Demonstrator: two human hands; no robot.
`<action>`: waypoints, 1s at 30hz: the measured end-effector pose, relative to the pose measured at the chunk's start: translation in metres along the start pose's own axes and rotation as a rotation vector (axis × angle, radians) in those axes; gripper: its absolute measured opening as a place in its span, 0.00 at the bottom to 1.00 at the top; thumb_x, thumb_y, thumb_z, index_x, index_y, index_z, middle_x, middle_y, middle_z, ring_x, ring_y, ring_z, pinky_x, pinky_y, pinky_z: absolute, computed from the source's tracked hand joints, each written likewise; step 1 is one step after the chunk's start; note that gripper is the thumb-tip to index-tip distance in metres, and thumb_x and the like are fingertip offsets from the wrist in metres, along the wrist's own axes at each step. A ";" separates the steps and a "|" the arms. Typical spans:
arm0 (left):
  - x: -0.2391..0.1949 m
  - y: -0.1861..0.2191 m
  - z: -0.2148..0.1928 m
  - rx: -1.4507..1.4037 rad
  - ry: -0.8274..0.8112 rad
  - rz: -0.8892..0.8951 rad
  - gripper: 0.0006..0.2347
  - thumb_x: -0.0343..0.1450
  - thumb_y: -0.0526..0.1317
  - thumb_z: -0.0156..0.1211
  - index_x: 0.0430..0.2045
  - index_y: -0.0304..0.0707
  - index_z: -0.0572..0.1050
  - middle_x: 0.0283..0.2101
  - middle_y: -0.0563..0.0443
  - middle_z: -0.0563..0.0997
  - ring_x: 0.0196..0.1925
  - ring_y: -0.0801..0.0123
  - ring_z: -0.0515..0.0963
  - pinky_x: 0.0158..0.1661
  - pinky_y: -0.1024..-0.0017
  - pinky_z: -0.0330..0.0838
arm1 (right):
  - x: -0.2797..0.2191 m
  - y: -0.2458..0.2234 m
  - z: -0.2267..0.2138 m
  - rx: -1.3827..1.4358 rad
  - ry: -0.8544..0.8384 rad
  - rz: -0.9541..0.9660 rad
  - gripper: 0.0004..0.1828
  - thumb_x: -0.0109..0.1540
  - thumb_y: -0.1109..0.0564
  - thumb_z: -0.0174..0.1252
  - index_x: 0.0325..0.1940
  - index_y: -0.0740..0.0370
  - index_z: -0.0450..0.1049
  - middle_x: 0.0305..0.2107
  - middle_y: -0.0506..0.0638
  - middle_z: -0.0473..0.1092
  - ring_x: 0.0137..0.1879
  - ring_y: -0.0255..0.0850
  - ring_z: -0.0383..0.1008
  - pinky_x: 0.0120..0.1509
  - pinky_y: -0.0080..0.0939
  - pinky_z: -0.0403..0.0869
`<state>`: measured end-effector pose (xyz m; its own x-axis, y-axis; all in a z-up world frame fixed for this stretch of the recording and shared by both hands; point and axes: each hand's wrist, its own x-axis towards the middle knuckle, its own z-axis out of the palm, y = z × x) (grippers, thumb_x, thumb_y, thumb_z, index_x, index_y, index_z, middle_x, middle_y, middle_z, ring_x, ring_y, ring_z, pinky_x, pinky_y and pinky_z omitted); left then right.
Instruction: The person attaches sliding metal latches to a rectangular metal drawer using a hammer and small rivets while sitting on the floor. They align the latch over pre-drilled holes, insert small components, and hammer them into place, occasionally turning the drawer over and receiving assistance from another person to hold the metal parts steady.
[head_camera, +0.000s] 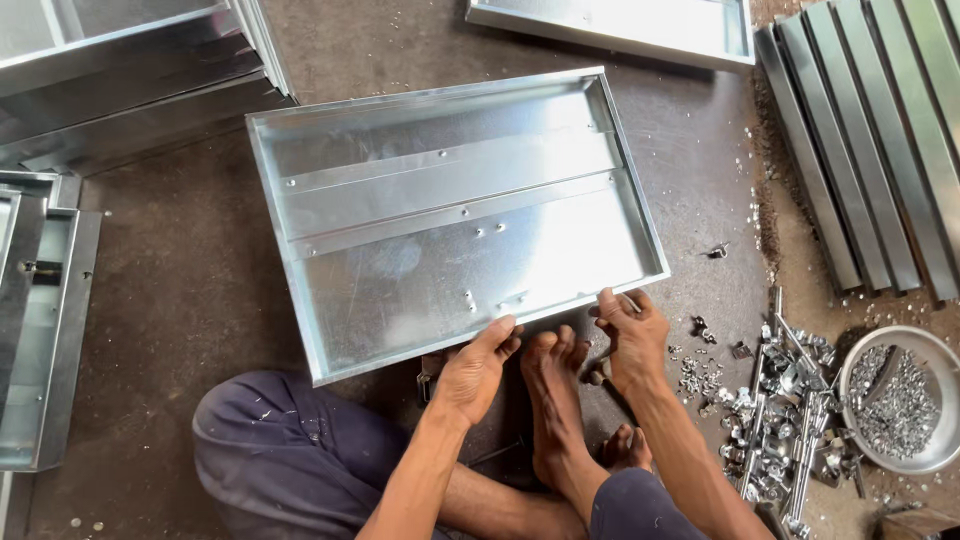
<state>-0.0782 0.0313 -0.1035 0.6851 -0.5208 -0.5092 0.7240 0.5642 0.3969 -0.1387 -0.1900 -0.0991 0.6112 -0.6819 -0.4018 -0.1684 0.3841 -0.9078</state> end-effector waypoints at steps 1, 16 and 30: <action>-0.001 0.002 0.001 0.014 0.000 0.001 0.07 0.68 0.34 0.67 0.38 0.41 0.79 0.41 0.55 0.82 0.45 0.69 0.80 0.48 0.69 0.73 | 0.000 0.002 0.001 -0.005 0.012 0.000 0.21 0.59 0.57 0.69 0.52 0.68 0.70 0.32 0.51 0.76 0.37 0.41 0.76 0.41 0.37 0.73; 0.020 0.011 0.006 0.271 0.212 0.283 0.23 0.55 0.35 0.78 0.45 0.39 0.78 0.45 0.54 0.82 0.51 0.69 0.79 0.59 0.69 0.67 | -0.113 -0.001 -0.167 -1.904 -0.217 -0.129 0.30 0.59 0.39 0.57 0.62 0.54 0.71 0.46 0.52 0.71 0.52 0.43 0.70 0.56 0.47 0.72; 0.032 0.000 -0.014 0.176 0.197 0.202 0.20 0.55 0.35 0.79 0.39 0.31 0.80 0.44 0.42 0.84 0.53 0.58 0.81 0.65 0.59 0.68 | -0.122 -0.028 -0.093 -0.865 -0.414 -0.187 0.20 0.67 0.47 0.50 0.52 0.66 0.74 0.22 0.47 0.70 0.26 0.36 0.69 0.28 0.42 0.67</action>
<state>-0.0575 0.0235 -0.1307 0.7997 -0.2666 -0.5380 0.5899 0.5154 0.6215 -0.2799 -0.1754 -0.0360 0.8813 -0.3489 -0.3188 -0.4494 -0.4098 -0.7938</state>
